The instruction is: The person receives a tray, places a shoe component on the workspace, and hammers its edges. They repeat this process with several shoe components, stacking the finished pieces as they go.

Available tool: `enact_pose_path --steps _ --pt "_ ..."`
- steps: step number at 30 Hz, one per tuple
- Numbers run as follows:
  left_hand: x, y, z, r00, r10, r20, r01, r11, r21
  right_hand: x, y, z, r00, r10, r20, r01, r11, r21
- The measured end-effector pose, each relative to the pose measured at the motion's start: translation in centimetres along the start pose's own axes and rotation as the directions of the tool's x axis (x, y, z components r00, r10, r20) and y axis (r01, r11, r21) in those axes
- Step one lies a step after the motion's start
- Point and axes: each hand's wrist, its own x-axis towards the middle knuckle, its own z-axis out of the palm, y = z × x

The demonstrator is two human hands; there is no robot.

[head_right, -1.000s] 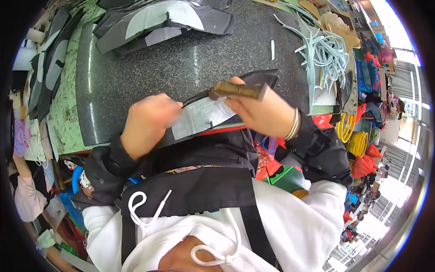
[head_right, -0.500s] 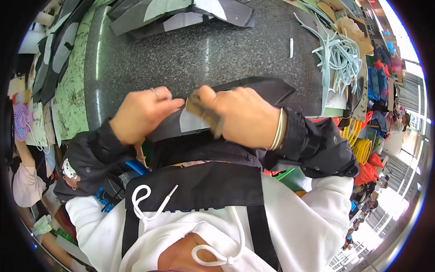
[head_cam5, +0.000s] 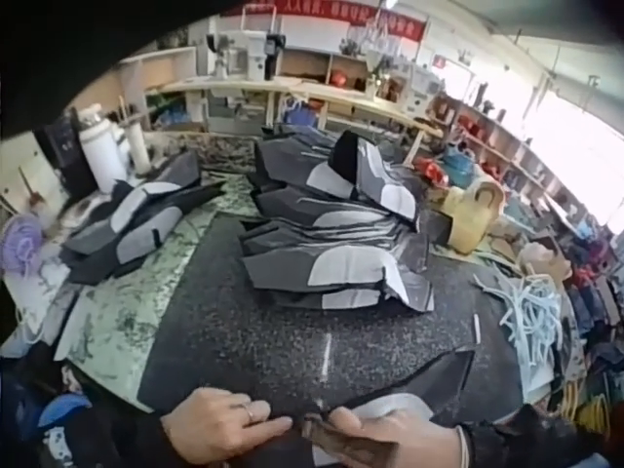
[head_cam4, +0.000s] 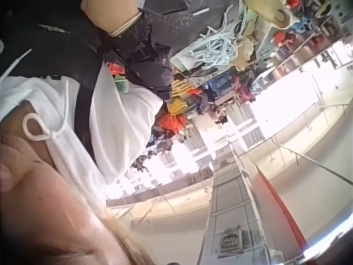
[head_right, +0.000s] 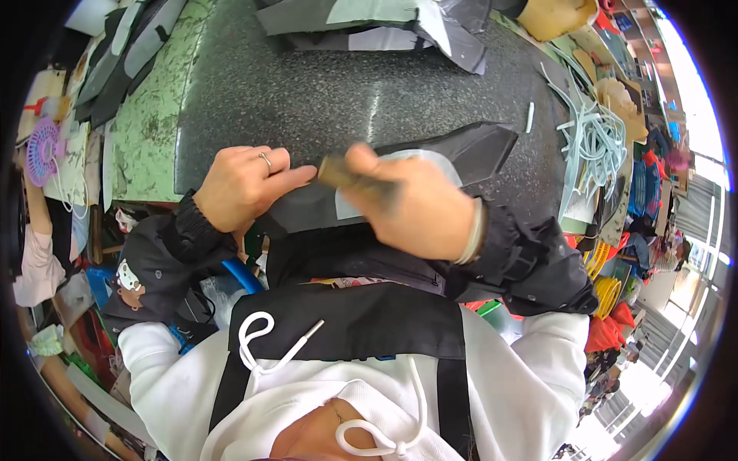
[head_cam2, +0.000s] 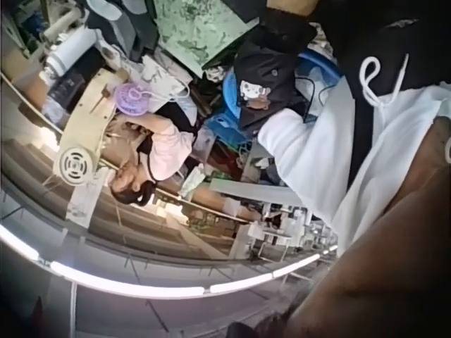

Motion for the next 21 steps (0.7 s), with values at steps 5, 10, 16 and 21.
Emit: enact_pose_path --steps 5,10,16,21 --pt "-1.8 -0.3 0.3 0.986 -0.097 -0.132 0.087 0.993 -0.083 1.4 0.8 1.1 0.995 -0.031 0.095 0.024 0.997 0.078" --pt "-2.5 0.7 0.0 0.98 -0.142 -0.136 0.145 0.989 0.014 2.0 -1.2 0.9 0.995 0.079 0.061 -0.086 0.99 0.114" --pt "-4.5 1.0 0.3 0.915 -0.256 -0.313 0.27 0.963 0.002 2.6 -0.1 1.2 0.993 0.098 0.07 -0.106 0.986 0.128" --pt "-5.0 1.7 0.3 0.955 -0.137 -0.264 0.184 0.97 0.161 3.4 -1.0 1.3 0.978 0.118 0.171 -0.146 0.977 0.157"
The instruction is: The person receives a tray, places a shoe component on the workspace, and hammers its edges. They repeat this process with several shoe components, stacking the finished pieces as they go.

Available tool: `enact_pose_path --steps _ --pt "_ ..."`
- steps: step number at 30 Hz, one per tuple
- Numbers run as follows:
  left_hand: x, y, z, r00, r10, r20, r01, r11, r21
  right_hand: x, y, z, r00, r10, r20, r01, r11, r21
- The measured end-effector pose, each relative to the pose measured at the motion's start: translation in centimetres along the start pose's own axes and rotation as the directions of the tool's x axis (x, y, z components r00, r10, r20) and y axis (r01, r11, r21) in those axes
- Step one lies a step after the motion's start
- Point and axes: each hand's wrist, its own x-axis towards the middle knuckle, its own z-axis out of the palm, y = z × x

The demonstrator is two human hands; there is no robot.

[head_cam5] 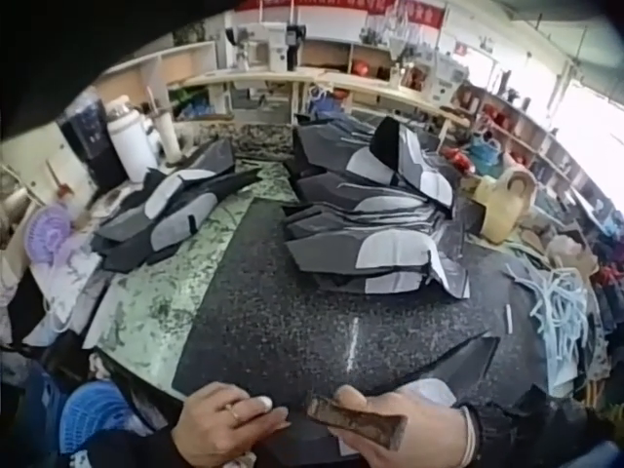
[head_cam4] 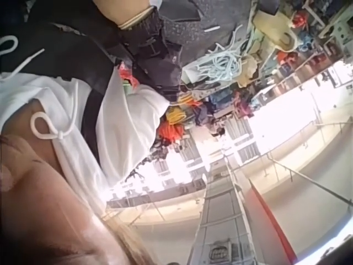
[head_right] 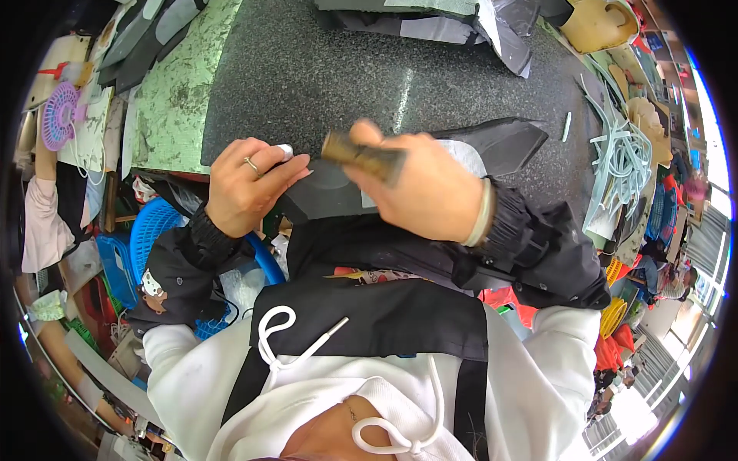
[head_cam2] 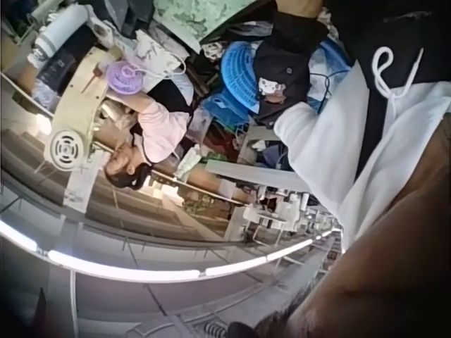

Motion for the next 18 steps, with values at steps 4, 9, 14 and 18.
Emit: enact_pose_path --steps 4,9,14,18 --pt "-0.1 0.0 -0.2 0.997 0.058 0.05 -0.06 0.997 0.051 0.5 0.7 0.2 0.977 -0.208 -0.043 0.204 0.976 -0.072" --pt "0.9 0.5 -0.6 0.994 0.022 0.109 -0.025 0.999 0.024 1.1 2.2 0.7 0.848 -0.529 0.038 0.442 0.665 -0.603" --pt "6.6 6.7 0.5 0.999 0.028 0.046 -0.03 0.999 0.038 -1.8 4.5 -2.7 0.949 0.053 -0.312 0.097 0.889 0.448" --pt "9.2 5.2 2.2 0.959 -0.008 0.284 0.081 0.966 -0.246 -6.3 5.5 -7.3 0.79 0.444 -0.422 -0.051 0.733 0.678"
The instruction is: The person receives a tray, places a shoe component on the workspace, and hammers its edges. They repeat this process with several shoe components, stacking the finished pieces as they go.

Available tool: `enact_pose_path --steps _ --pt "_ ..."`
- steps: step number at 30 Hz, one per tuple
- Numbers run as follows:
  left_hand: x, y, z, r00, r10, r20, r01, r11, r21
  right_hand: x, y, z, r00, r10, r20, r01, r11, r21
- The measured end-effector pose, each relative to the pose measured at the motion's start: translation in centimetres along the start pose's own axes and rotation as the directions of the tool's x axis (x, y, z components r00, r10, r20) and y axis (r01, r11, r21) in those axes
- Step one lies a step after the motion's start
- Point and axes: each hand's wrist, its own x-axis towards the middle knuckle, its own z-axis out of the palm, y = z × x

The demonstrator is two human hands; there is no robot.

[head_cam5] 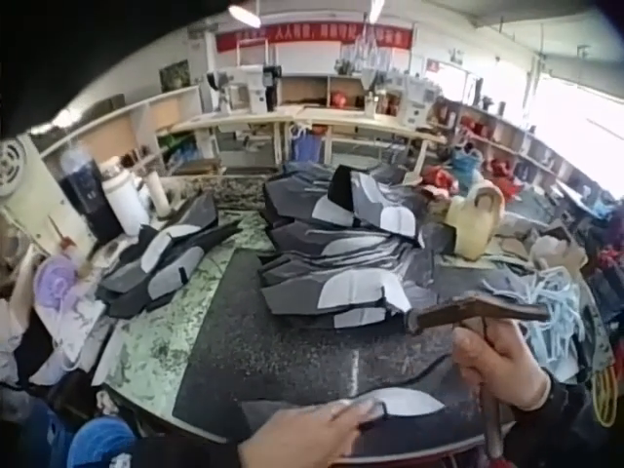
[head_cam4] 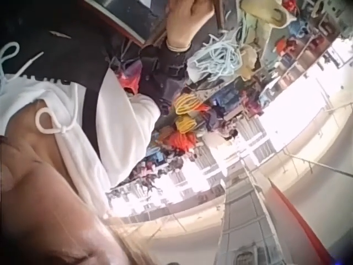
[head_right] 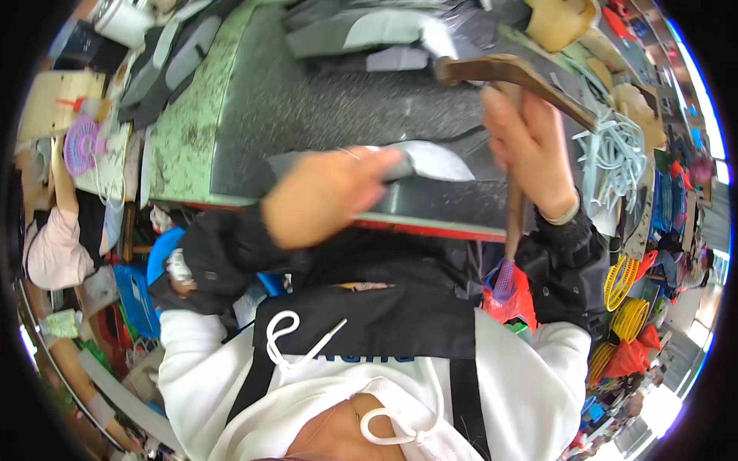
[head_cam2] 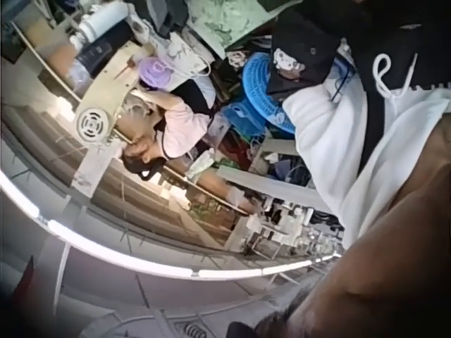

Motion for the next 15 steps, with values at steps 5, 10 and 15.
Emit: enact_pose_path --steps 5,10,15 --pt "1.4 -5.9 -13.6 0.73 0.048 -0.682 0.255 0.906 0.337 -2.0 1.6 -9.5 0.965 -0.052 -0.259 0.04 0.998 -0.052" --pt "-1.3 -13.1 -12.5 0.857 -0.156 -0.49 0.452 0.683 0.574 2.5 3.5 -10.8 0.962 0.04 -0.271 -0.043 0.999 -0.007" --pt "15.3 -3.1 -0.6 0.911 0.37 -0.183 -0.184 0.76 0.624 17.4 6.8 -9.5 0.706 -0.609 0.362 0.615 0.273 -0.74"
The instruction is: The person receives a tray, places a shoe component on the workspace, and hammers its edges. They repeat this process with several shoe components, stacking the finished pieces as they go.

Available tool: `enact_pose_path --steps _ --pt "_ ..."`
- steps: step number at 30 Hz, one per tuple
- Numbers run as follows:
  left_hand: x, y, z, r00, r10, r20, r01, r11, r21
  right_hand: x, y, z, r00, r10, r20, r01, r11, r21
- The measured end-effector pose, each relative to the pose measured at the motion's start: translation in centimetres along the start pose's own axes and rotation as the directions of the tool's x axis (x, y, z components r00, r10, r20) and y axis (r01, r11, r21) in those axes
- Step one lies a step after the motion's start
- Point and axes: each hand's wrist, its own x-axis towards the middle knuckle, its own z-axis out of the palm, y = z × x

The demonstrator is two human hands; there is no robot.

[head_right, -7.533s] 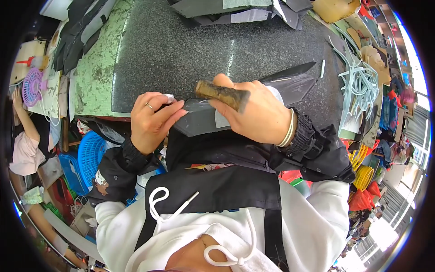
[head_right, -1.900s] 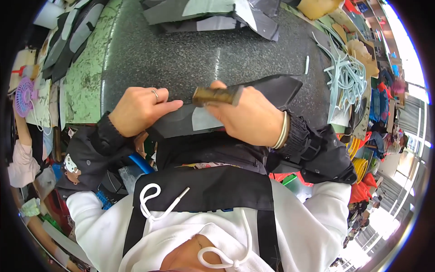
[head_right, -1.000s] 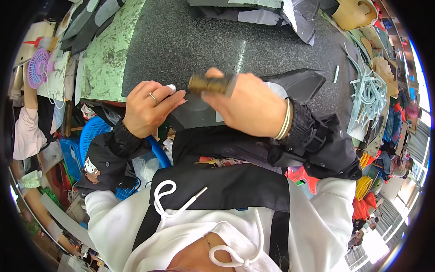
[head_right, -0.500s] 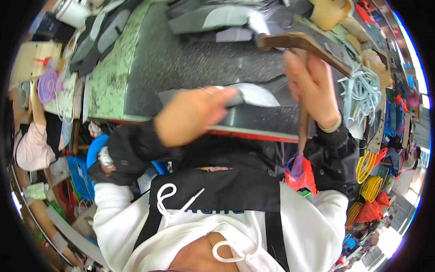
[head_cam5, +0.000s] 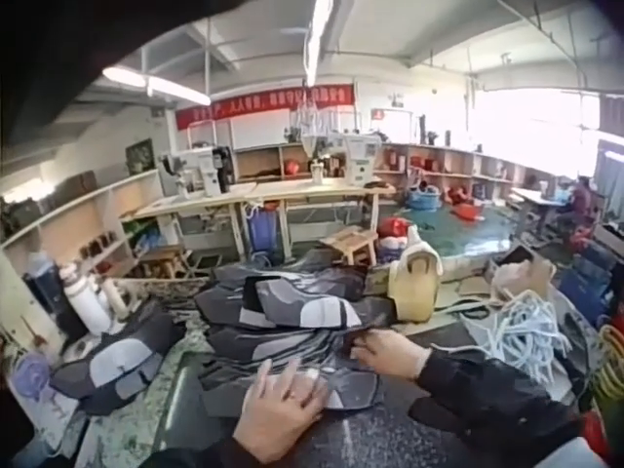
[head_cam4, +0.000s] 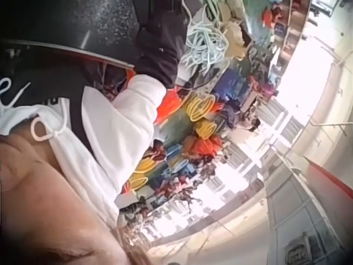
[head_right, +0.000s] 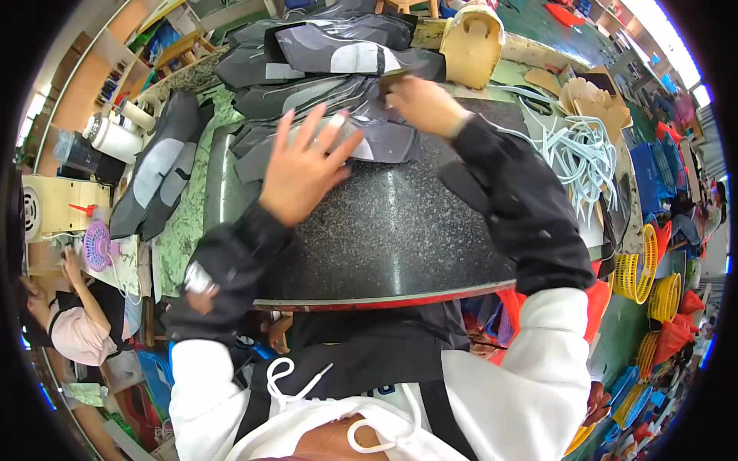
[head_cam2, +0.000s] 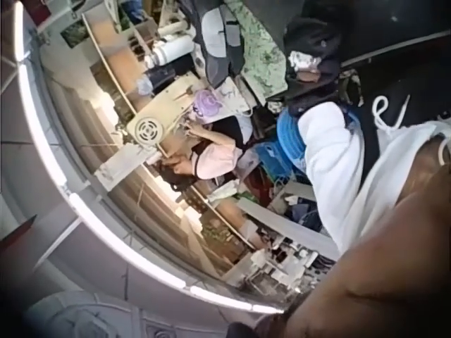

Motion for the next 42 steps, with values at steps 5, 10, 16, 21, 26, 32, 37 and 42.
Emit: enact_pose_path --steps 5,10,16,21,26,32,37,42 --pt "0.4 -4.9 3.9 0.984 -0.169 0.056 0.178 0.948 -0.265 2.8 0.9 2.6 0.976 0.161 0.148 -0.146 0.983 -0.11" --pt "-1.9 -3.7 2.8 0.973 -0.122 -0.195 0.076 0.971 -0.227 2.4 -0.9 1.9 0.977 0.104 0.185 -0.102 0.995 -0.025" --pt "-0.8 -3.8 -6.8 0.65 -0.677 -0.345 0.624 0.734 -0.267 2.5 -2.9 0.7 0.958 0.158 0.24 -0.129 0.982 -0.135" --pt "-3.8 0.2 -14.4 0.624 -0.727 -0.286 0.714 0.679 -0.169 1.6 0.7 3.0 0.96 0.011 0.278 0.025 0.992 -0.127" --pt "-6.9 7.2 -11.8 0.995 -0.088 -0.053 0.064 0.935 -0.349 2.2 0.4 2.8 0.972 -0.149 0.182 0.203 0.92 -0.335" --pt "-12.0 -3.6 -18.0 0.244 -0.693 -0.678 0.894 0.433 -0.12 1.3 -0.5 3.4 0.977 -0.059 0.207 0.143 0.895 -0.423" --pt "-13.7 -0.6 -20.2 0.342 -0.668 -0.661 0.927 0.356 0.12 0.6 -1.5 2.0 0.964 0.13 0.233 -0.059 0.955 -0.29" --pt "-10.7 11.9 -7.4 0.929 -0.089 0.359 0.184 0.953 -0.24 -1.0 -5.1 -2.0 0.939 0.306 0.157 -0.342 0.88 0.331"
